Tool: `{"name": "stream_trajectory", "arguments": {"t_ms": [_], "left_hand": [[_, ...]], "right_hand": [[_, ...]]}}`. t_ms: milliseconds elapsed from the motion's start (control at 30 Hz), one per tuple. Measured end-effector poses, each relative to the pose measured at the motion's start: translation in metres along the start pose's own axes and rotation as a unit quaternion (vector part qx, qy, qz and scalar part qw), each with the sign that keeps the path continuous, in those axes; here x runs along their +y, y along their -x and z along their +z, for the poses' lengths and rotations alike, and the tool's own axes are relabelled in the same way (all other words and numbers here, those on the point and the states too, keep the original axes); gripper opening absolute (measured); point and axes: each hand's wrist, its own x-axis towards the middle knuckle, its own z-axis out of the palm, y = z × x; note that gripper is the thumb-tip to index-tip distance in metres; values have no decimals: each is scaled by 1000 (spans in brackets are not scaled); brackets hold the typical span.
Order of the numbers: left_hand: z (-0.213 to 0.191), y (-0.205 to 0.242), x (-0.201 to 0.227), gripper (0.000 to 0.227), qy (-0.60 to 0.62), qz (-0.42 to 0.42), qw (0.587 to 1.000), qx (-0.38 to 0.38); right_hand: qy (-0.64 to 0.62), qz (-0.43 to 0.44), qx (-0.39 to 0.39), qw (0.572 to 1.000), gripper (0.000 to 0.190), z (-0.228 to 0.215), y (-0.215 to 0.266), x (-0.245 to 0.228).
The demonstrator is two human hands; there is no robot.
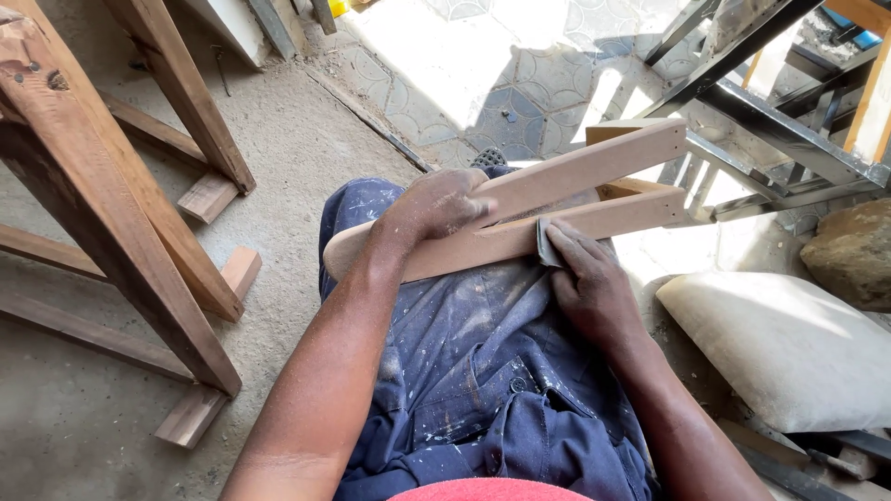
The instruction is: Sanding a curved wooden furniture component by hand using sandpaper to smooth the surface.
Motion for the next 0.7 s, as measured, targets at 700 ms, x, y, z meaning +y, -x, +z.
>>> {"name": "stream_trajectory", "arguments": {"t_ms": [700], "left_hand": [[23, 1, -31, 95, 231, -22, 963, 135]], "right_hand": [[53, -92, -72, 992, 67, 20, -24, -12]]}}
